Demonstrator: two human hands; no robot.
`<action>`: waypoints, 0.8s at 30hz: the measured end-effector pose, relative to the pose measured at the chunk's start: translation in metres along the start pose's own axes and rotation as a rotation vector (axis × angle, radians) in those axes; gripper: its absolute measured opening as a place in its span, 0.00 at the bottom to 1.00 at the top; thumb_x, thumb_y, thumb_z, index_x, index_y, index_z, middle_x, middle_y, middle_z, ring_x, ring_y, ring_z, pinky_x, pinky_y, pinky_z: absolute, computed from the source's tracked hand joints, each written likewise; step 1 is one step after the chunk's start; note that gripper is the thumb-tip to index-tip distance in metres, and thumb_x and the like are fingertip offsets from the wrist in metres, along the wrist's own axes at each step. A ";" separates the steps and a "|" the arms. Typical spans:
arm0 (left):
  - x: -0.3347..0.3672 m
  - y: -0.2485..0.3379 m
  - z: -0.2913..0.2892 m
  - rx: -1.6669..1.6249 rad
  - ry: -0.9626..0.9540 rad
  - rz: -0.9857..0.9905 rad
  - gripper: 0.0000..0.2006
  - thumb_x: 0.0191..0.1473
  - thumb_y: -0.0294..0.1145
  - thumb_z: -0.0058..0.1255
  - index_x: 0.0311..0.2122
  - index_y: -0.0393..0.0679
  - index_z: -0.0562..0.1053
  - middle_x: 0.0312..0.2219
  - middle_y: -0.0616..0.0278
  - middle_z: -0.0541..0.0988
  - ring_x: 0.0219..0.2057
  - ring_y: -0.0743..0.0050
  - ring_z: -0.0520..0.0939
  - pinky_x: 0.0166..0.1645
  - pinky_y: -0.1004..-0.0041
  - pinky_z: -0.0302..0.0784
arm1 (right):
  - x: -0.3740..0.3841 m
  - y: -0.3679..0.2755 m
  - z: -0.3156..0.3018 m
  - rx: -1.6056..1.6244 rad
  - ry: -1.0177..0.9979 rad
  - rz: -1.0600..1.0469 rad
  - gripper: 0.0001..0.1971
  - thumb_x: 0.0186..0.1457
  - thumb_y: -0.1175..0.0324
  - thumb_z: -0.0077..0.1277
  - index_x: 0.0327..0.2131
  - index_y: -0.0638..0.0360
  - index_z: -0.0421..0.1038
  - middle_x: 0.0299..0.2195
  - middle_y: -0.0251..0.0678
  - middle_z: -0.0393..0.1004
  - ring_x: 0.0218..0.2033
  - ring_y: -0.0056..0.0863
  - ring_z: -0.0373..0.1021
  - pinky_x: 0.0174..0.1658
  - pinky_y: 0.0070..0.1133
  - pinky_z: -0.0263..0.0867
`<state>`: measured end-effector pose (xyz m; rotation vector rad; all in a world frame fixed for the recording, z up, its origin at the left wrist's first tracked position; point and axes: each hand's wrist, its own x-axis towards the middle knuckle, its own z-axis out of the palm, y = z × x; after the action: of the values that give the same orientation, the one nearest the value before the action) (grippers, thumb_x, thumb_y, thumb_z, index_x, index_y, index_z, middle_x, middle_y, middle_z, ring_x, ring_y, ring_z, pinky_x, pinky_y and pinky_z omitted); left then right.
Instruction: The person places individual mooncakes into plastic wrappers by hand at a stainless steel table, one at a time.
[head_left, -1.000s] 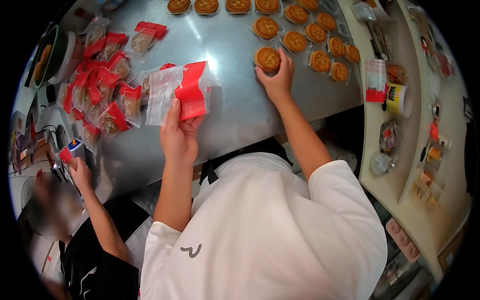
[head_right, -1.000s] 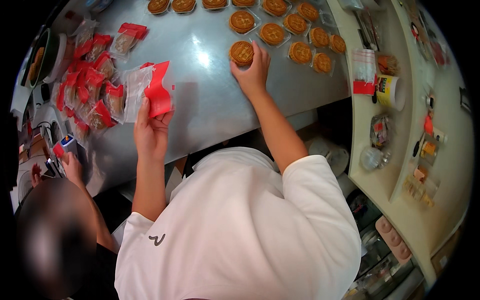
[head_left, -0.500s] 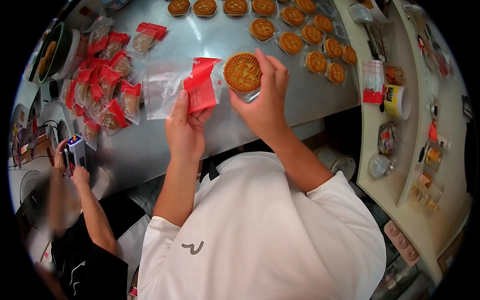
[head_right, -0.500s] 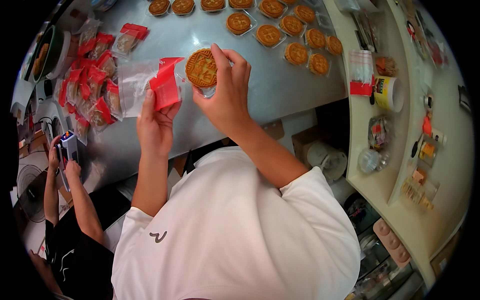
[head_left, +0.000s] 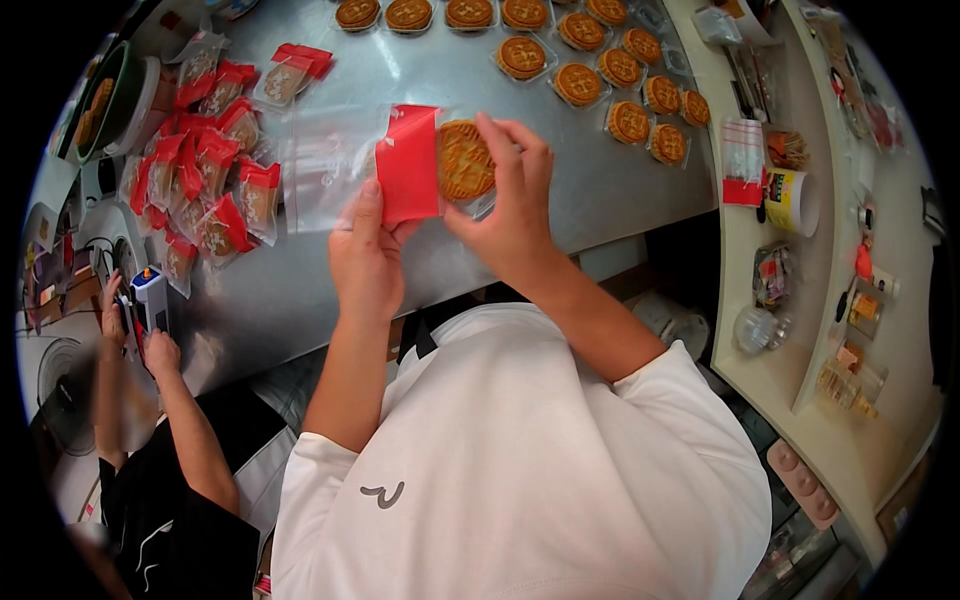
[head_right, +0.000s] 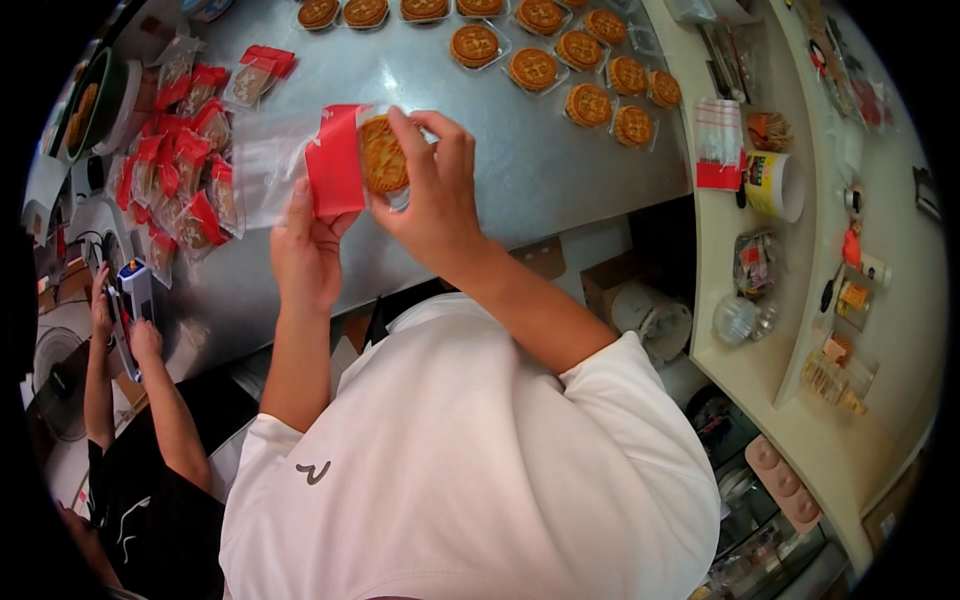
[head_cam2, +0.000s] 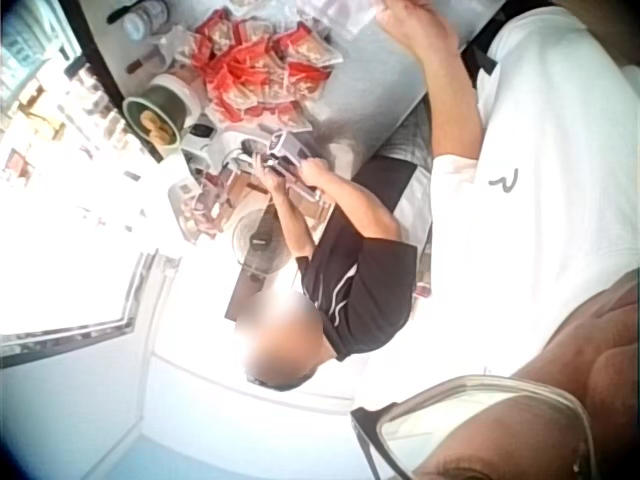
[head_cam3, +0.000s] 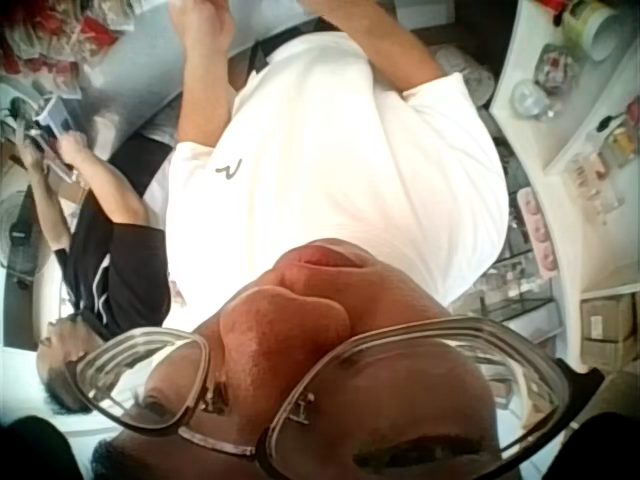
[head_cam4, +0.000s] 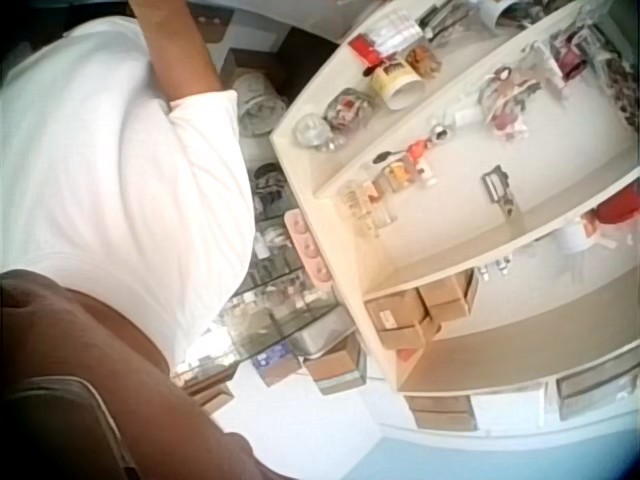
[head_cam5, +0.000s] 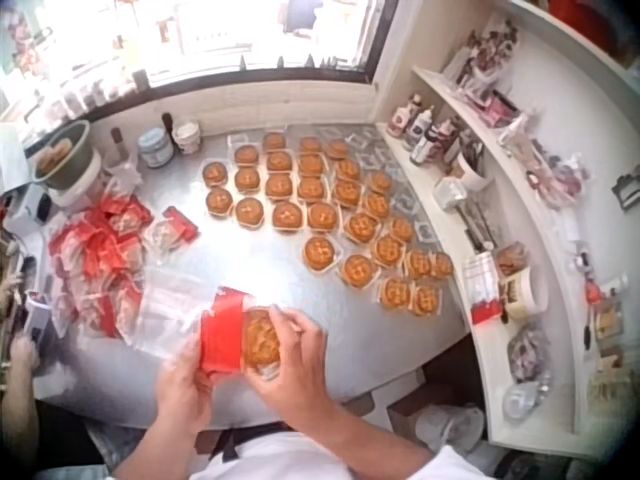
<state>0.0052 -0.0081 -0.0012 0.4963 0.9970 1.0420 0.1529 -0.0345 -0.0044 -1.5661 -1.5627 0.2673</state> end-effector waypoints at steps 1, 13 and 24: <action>0.001 0.001 -0.003 -0.010 -0.025 -0.007 0.18 0.58 0.39 0.43 0.45 0.32 0.67 0.40 0.55 0.75 0.39 0.70 0.78 0.43 0.70 0.76 | -0.001 -0.003 0.000 0.032 -0.030 -0.009 0.45 0.30 0.75 0.63 0.56 0.56 0.52 0.48 0.41 0.55 0.47 0.41 0.55 0.47 0.29 0.57; 0.003 0.007 -0.026 -0.057 -0.018 -0.104 0.19 0.58 0.41 0.41 0.49 0.38 0.65 0.44 0.57 0.73 0.44 0.68 0.75 0.48 0.66 0.72 | -0.013 0.004 0.005 0.310 -0.197 -0.001 0.44 0.33 0.76 0.62 0.57 0.57 0.52 0.55 0.45 0.51 0.51 0.44 0.59 0.49 0.30 0.63; -0.012 -0.037 -0.112 -0.145 0.328 -0.125 0.23 0.56 0.37 0.46 0.55 0.45 0.59 0.48 0.58 0.70 0.46 0.66 0.75 0.51 0.63 0.71 | -0.015 0.037 0.002 0.452 -0.544 0.343 0.31 0.48 0.68 0.53 0.57 0.56 0.56 0.52 0.43 0.65 0.52 0.37 0.62 0.54 0.26 0.59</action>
<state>-0.0755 -0.0470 -0.0785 0.1427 1.2143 1.0939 0.1746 -0.0408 -0.0372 -1.4488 -1.4664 1.2330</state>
